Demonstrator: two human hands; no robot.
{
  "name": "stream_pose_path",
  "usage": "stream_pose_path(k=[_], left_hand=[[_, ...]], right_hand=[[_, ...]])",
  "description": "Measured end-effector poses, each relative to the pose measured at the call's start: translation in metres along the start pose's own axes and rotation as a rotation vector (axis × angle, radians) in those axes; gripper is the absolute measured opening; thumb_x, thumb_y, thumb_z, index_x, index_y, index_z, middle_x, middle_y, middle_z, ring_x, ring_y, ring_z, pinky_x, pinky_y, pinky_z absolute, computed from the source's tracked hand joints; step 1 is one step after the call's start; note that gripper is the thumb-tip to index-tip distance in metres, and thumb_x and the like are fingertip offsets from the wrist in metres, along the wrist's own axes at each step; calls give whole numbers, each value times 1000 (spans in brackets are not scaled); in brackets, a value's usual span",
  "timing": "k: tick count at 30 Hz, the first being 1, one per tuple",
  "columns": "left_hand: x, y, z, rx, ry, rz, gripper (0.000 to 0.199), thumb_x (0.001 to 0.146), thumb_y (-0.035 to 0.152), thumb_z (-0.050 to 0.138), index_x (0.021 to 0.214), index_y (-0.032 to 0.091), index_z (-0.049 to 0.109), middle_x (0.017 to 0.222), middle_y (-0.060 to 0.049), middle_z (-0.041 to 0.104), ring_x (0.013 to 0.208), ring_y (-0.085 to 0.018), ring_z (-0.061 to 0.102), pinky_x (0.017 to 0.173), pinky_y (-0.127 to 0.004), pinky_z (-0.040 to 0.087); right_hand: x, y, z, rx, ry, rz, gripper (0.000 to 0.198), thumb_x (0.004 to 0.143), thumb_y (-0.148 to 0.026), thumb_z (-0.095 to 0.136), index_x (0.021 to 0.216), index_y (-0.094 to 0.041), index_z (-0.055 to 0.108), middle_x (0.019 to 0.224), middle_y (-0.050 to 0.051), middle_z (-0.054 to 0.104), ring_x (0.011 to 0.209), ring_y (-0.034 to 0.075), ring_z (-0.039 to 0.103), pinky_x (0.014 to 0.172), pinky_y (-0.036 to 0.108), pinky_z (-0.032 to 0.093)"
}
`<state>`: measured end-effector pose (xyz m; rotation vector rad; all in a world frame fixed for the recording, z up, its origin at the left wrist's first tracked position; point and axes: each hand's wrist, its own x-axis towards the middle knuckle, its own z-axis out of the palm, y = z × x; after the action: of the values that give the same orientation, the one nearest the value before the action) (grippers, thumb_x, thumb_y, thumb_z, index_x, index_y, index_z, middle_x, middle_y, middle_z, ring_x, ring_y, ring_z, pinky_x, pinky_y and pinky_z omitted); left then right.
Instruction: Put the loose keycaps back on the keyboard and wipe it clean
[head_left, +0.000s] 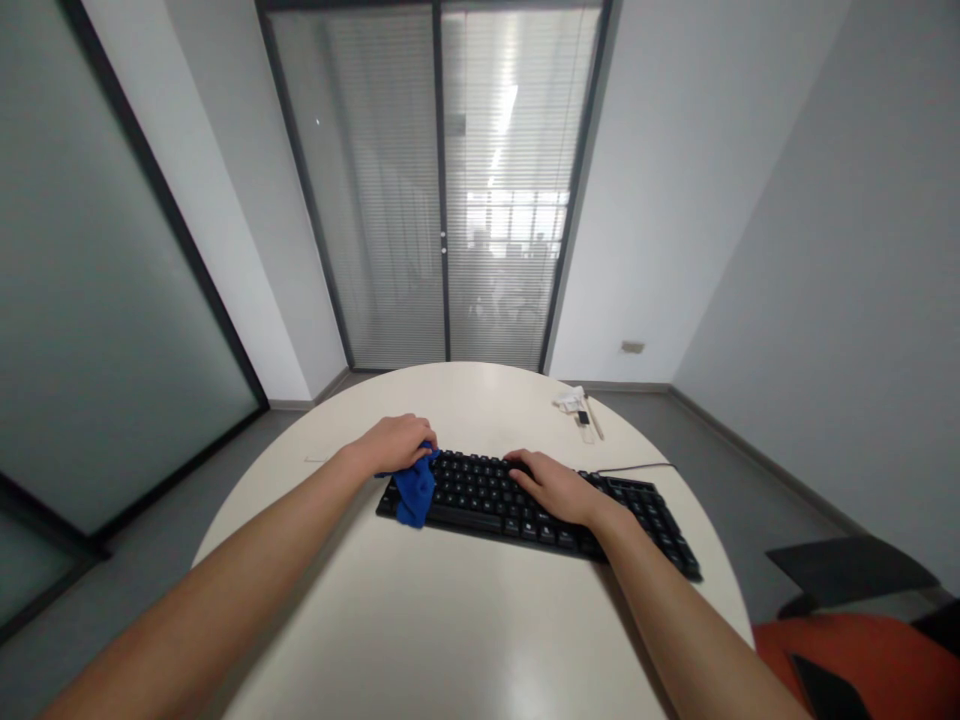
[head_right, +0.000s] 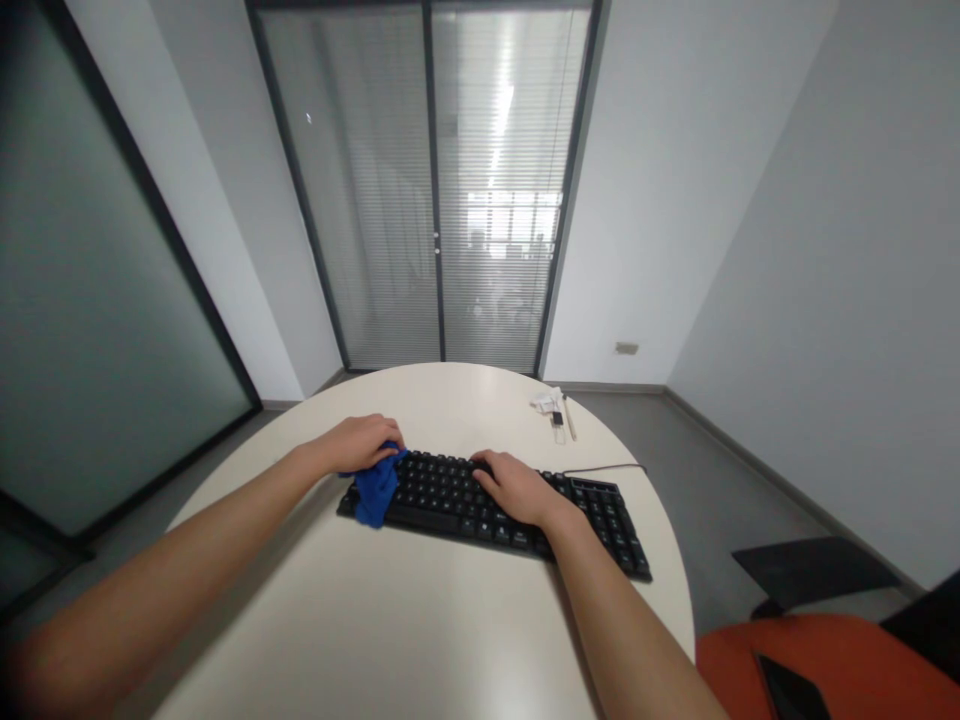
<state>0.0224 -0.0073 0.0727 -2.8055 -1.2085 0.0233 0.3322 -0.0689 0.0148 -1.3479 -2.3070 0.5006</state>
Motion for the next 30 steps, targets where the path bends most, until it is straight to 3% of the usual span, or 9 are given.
stream_pose_path(k=[13, 19, 25, 30], left_hand=[[-13, -17, 0, -5, -38, -63, 22, 92, 21, 55, 105, 27, 70, 112, -3, 71, 105, -22, 64, 81, -28, 48], [-16, -22, -4, 56, -44, -161, 20, 92, 23, 55, 104, 27, 71, 109, -5, 72, 102, -24, 64, 78, -30, 49], [-19, -27, 7, 84, 70, -116, 20, 95, 26, 51, 105, 26, 68, 112, -4, 70, 104, -24, 61, 83, -32, 49], [-24, -19, 18, 50, 49, -168, 20, 96, 27, 48, 104, 24, 67, 110, -5, 70, 104, -24, 62, 81, -31, 49]], right_hand=[[1, -3, -1, -7, 0, -1, 37, 100, -38, 42, 128, -18, 58, 126, 12, 66, 117, 27, 61, 106, 43, 44], [1, -2, -1, -9, 0, -6, 38, 101, -39, 42, 128, -18, 57, 127, 12, 66, 117, 26, 60, 106, 43, 44], [1, 0, 1, -5, 3, -8, 38, 101, -39, 42, 128, -18, 57, 126, 13, 66, 117, 27, 60, 106, 44, 44], [0, -2, -1, -2, -1, -3, 37, 101, -39, 41, 128, -18, 57, 127, 12, 66, 117, 27, 60, 106, 43, 44]])
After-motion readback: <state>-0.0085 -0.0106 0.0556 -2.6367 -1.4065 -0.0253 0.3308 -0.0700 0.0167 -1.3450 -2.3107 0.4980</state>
